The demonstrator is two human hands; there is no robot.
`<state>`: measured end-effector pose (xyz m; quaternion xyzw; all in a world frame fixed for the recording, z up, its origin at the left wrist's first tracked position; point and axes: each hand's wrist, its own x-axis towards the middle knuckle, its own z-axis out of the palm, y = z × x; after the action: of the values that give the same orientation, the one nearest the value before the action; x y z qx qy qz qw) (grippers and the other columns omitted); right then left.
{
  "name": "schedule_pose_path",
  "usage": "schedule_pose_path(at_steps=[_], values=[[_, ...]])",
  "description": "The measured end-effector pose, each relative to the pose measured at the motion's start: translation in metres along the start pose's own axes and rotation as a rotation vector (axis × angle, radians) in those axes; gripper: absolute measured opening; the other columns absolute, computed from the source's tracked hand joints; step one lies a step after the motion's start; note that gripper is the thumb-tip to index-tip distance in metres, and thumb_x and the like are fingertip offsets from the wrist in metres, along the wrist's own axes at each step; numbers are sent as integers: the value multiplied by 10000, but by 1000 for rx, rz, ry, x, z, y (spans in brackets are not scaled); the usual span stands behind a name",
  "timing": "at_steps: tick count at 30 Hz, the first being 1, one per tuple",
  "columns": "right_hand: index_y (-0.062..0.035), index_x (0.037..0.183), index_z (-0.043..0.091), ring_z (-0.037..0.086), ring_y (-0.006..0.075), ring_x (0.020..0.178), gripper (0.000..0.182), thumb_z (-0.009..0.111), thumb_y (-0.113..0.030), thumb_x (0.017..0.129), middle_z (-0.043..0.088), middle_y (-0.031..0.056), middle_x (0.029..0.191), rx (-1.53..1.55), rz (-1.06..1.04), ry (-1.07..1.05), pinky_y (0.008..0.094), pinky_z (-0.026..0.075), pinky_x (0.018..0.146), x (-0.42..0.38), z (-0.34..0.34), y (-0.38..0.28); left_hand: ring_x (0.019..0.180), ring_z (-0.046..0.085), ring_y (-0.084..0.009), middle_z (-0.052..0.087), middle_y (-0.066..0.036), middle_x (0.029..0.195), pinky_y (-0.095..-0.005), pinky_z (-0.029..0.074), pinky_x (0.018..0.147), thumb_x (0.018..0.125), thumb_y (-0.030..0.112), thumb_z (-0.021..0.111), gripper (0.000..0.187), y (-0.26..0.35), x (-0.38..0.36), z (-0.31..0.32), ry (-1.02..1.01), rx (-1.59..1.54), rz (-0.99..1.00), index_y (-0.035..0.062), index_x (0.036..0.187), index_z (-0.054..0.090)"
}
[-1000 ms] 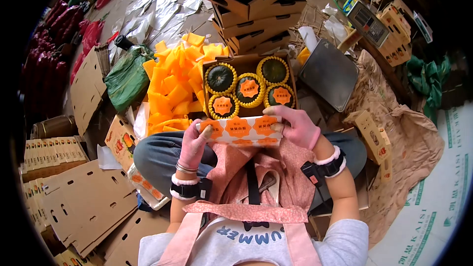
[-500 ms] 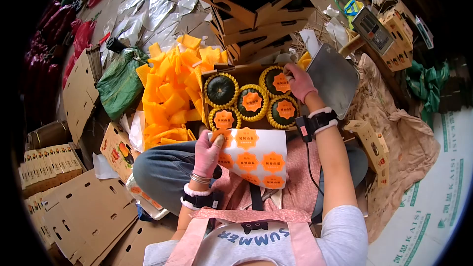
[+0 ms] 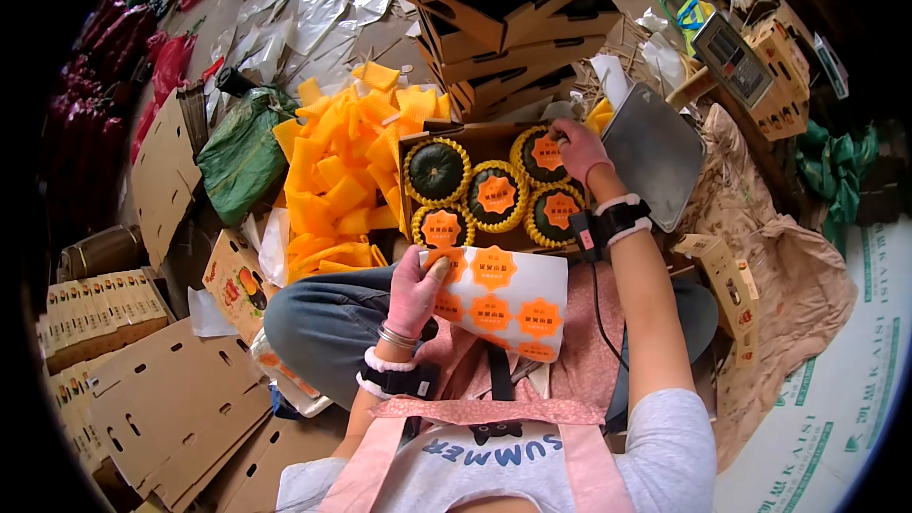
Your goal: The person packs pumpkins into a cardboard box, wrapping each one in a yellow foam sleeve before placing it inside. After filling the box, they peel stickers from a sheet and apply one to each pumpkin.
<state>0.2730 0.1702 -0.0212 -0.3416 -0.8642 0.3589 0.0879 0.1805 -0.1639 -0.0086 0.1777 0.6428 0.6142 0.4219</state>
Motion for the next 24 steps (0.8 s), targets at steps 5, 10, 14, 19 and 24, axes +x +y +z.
schedule_pose_path(at_steps=[5,10,14,19,24], values=[[-225,949,664,567,267,952,177,559,-177,814,626,96,943,-394,-166,129,389,450,793,-22,9,-6,778,555,-63,618,-25,882,-207,459,677,884,63,581,132,9,-2,0,48,5,53,11,978,504],[-205,970,687,564,276,977,235,618,-316,774,638,102,967,-881,-144,-24,419,436,817,-49,-22,-61,747,552,-43,620,-16,847,-204,459,632,879,78,611,153,8,-9,-3,114,15,133,24,958,492],[-161,994,679,589,286,934,339,660,-377,735,653,90,951,-149,-208,-472,411,430,815,-109,-4,-110,727,538,-33,616,-4,832,-191,444,610,881,87,612,149,7,-12,-5,127,-27,149,27,947,492],[-127,942,679,591,241,818,224,680,-137,718,629,51,866,-134,-648,-7,393,425,773,-119,17,-143,758,526,-44,603,5,852,-192,441,666,902,152,605,180,32,-20,-17,170,-249,137,9,964,515],[-156,871,690,560,248,893,173,655,-103,710,614,37,933,-161,-1011,200,397,387,866,-92,24,-202,752,478,-35,579,18,875,-189,402,669,911,147,587,129,70,-25,-50,319,-291,251,29,941,545]])
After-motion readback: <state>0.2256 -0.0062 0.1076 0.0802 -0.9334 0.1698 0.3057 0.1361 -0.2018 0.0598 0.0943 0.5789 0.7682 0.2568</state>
